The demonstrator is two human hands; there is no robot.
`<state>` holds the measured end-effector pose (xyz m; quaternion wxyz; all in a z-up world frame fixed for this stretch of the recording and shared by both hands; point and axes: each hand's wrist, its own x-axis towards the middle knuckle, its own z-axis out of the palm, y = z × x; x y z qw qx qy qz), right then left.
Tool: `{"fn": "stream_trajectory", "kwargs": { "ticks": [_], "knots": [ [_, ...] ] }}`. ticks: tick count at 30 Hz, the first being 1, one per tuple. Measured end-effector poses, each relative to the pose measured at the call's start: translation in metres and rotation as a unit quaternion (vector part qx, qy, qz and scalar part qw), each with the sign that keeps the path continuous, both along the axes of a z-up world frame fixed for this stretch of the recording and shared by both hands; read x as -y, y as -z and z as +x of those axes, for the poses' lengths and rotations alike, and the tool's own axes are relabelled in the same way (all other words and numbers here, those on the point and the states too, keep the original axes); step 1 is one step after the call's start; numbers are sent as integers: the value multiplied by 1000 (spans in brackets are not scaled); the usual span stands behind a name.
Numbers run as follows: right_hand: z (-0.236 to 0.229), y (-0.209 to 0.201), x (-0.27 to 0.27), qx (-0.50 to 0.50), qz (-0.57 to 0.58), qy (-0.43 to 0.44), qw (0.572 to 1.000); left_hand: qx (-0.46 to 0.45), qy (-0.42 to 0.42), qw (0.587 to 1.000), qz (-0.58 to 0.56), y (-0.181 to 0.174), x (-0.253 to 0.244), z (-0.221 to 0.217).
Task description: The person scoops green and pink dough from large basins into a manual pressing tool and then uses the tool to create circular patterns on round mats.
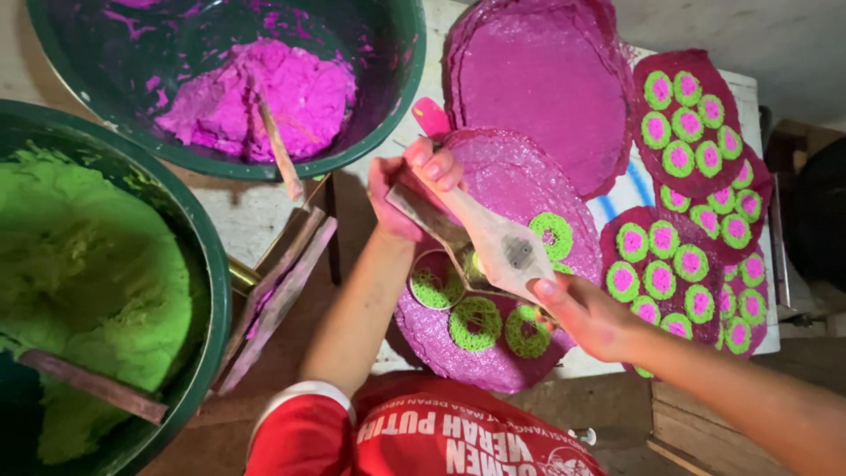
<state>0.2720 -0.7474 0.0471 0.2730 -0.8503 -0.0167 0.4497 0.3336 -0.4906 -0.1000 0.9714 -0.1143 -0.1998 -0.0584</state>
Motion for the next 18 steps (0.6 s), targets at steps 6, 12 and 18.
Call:
{"fn": "stream_trajectory", "kwargs": {
  "ticks": [6, 12, 18],
  "knots": [
    [-6, 25, -18, 15, 112, -29, 993, 7, -18, 998, 55, -8, -38, -5],
    [-22, 45, 0, -99, 95, 47, 989, -39, -23, 999, 16, 5, -26, -37],
    [-24, 25, 66, -80, 82, 37, 993, -158, -14, 895, 417, 13, -13, -54]
  ]
}}
